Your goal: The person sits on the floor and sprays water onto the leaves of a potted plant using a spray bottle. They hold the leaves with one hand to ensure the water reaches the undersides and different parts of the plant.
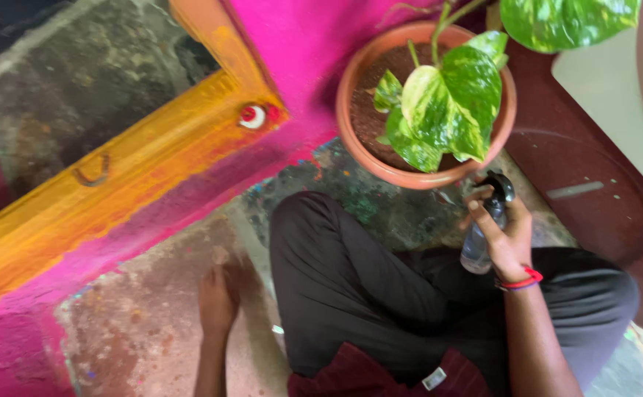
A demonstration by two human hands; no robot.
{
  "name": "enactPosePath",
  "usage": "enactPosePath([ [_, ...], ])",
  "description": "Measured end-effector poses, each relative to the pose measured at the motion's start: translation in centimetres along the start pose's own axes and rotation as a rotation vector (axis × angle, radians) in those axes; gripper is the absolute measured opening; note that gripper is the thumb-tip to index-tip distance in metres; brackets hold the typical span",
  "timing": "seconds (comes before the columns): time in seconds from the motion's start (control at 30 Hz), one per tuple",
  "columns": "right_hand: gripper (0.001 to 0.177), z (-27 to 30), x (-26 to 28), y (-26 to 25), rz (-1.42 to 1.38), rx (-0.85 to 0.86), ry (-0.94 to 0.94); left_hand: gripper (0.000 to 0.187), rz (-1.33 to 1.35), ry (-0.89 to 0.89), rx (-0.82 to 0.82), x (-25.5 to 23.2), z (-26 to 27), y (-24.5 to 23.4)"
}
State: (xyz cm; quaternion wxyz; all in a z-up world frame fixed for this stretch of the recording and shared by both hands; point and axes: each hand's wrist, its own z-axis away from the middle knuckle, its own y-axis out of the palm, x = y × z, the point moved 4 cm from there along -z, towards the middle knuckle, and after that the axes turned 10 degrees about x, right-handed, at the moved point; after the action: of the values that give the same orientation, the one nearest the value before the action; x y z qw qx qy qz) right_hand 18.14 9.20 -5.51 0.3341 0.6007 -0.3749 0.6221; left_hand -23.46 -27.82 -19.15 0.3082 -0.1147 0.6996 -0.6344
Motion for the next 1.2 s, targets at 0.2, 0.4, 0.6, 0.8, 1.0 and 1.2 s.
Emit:
enactPosePath([
  [0.2, 0.026, 0.7, -3.3, -0.7, 0.011, -0.086, 0.155, 0.029, 0.212, 0.026, 0.028, -0.1, 3.7, 3.3],
  [0.4, 0.027, -0.6, -7.1, -2.2, 0.010, -0.016, 0.052, 0.017, 0.439, -0.200, -0.036, -5.0, -2.2, -1.4],
  [0.6, 0.032, -0.2, -5.7, -1.9, 0.057, -0.036, 0.083, 0.030, 0.308, 0.177, -0.162, -9.8, -6.2, -5.2],
  [0.8, 0.032, -0.3, -2.1, -0.2, 0.036, 0.035, 0.009, 0.012, 0.535, -0.056, -0.268, -14.0, -8.0, -8.0],
  [1.0, 0.057, 0.2, 5.7, 0.1, 0.097, 0.119, -0.111, 0.026, 0.439, 0.397, -0.462, -27.3, -12.0, -16.4],
  [1.2, 0.063, -1.1, 14.7, -0.3, -0.038, 0.162, -0.411, 0.056, 0.343, 0.755, -0.598, -39.9, -14.9, -21.5],
])
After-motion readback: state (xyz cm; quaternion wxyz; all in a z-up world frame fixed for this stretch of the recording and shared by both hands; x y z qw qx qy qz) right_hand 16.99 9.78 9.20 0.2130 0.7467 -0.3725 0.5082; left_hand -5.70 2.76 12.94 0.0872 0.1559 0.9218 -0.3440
